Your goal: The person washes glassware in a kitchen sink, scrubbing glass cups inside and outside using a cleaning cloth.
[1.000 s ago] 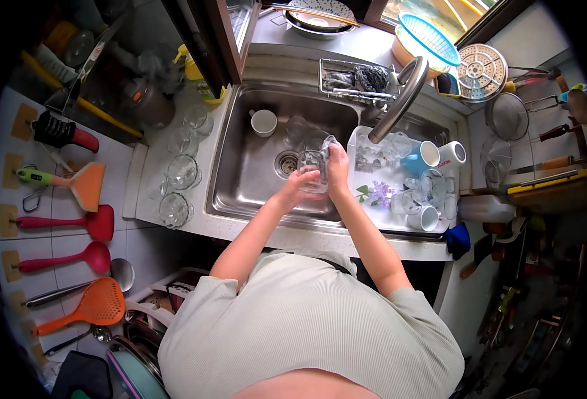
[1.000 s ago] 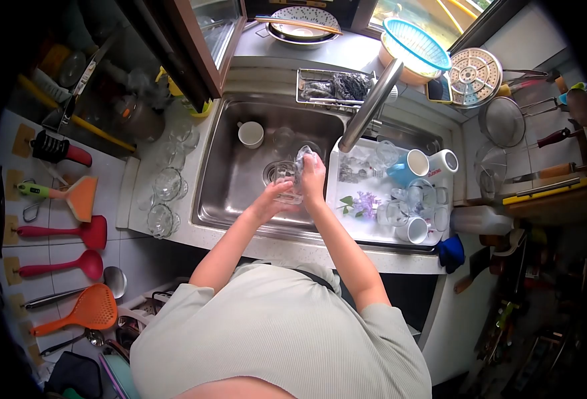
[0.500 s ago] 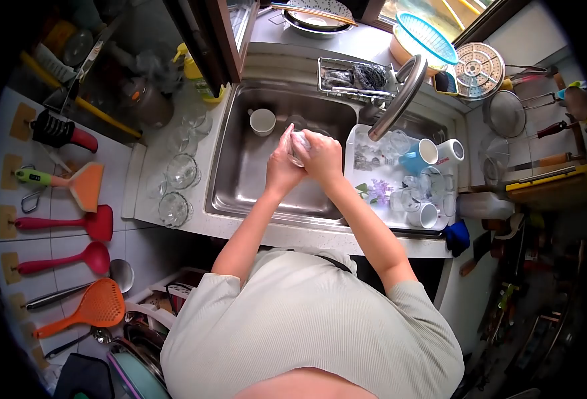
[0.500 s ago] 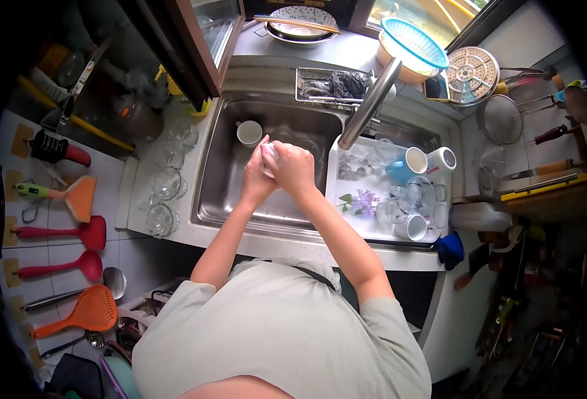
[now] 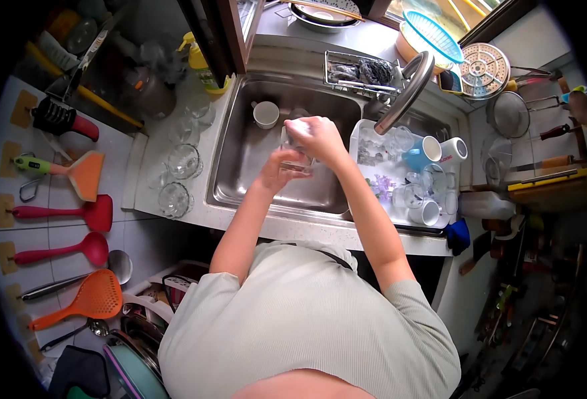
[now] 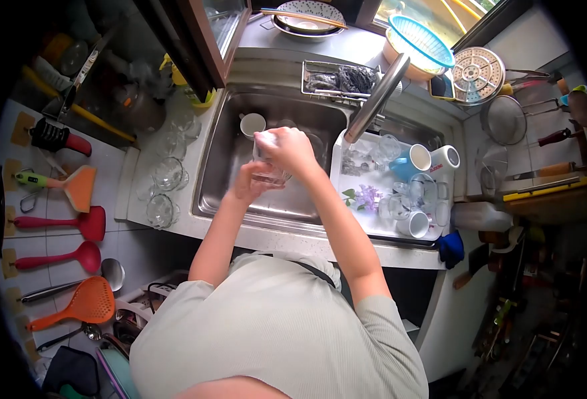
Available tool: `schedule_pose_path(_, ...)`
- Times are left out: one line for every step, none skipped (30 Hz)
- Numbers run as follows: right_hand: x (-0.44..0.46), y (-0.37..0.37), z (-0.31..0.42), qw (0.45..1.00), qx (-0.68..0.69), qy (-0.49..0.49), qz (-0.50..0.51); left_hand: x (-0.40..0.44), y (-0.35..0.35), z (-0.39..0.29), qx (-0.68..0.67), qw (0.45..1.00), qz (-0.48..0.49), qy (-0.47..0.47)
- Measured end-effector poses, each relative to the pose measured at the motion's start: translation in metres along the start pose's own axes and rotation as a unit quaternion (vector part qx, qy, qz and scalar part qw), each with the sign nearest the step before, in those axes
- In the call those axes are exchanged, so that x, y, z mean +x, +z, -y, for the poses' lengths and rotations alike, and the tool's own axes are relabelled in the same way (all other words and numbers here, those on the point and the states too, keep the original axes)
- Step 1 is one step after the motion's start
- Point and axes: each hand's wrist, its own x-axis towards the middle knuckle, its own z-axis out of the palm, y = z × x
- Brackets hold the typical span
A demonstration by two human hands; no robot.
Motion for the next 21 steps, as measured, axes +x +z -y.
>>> schedule_pose_path(0.003,-0.005,-0.014,0.968,0.227,0.021,0.109,-0.006,0.007,-0.002,0.016,1.0,0.001,-0.005)
schedule_pose_path(0.0,-0.003,-0.023,0.96,0.266,0.01,0.091,-0.011,0.016,-0.005,0.032,0.999,0.004,-0.009)
schedule_pose_path(-0.004,-0.004,-0.023,0.95,0.304,-0.001,0.074,-0.015,0.025,-0.009,0.046,0.999,0.005,-0.012)
schedule_pose_path(-0.006,-0.003,-0.022,0.973,0.224,-0.001,0.054,-0.015,0.029,-0.012,0.098,0.995,-0.004,-0.006)
schedule_pose_path(-0.005,-0.002,-0.019,0.99,0.141,-0.002,0.031,-0.009,0.031,-0.009,0.275,0.952,-0.084,0.106)
schedule_pose_path(-0.005,-0.001,-0.012,0.998,0.058,-0.003,0.009,-0.001,0.035,-0.002,0.438,0.859,-0.16,0.213)
schedule_pose_path(-0.009,-0.002,0.007,0.996,-0.082,-0.022,-0.037,0.002,0.041,0.003,0.577,0.722,-0.229,0.306)
schedule_pose_path(-0.01,0.006,0.01,0.989,-0.132,-0.025,-0.065,0.002,0.045,0.002,0.605,0.71,-0.253,0.257)
schedule_pose_path(-0.009,0.011,0.01,0.979,-0.18,-0.027,-0.096,0.003,0.045,0.0,0.594,0.724,-0.232,0.261)
schedule_pose_path(-0.011,0.011,0.005,0.988,-0.129,-0.026,-0.082,0.003,0.044,-0.003,0.585,0.737,-0.21,0.263)
schedule_pose_path(-0.015,0.01,-0.002,0.995,-0.076,-0.025,-0.065,0.001,0.041,-0.005,0.576,0.75,-0.191,0.262)
schedule_pose_path(-0.019,0.009,-0.008,0.998,-0.02,-0.023,-0.051,-0.001,0.023,-0.005,0.394,0.903,-0.085,0.145)
schedule_pose_path(-0.019,0.005,-0.014,0.996,0.076,-0.039,-0.013,0.001,-0.005,-0.001,0.175,0.984,0.025,0.019)
schedule_pose_path(-0.021,0.01,-0.023,0.979,0.201,0.0,0.012,0.002,-0.019,0.001,-0.06,0.983,0.133,-0.108)
schedule_pose_path(-0.023,0.012,-0.023,0.945,0.324,0.04,0.036,0.0,-0.014,0.002,-0.07,0.984,0.124,-0.108)
schedule_pose_path(-0.023,0.012,-0.024,0.965,0.259,0.035,0.03,-0.004,-0.009,0.005,-0.079,0.984,0.116,-0.107)
schedule_pose_path(-0.023,0.01,-0.024,0.981,0.192,0.029,0.024,-0.005,-0.002,0.007,-0.089,0.984,0.108,-0.107)
schedule_pose_path(-0.021,0.006,-0.02,0.992,0.123,0.023,0.017,-0.004,0.009,0.006,0.031,0.997,0.047,-0.046)
schedule_pose_path(-0.02,0.005,-0.013,0.999,0.018,0.019,0.018,-0.004,0.021,0.007,0.15,0.988,-0.015,0.016)
schedule_pose_path(-0.019,0.006,-0.006,0.996,-0.086,0.016,0.021,-0.003,0.029,0.01,0.265,0.958,-0.077,0.078)
schedule_pose_path(-0.018,0.007,-0.002,0.982,-0.189,0.012,0.023,-0.001,0.029,0.016,0.314,0.936,-0.1,0.125)
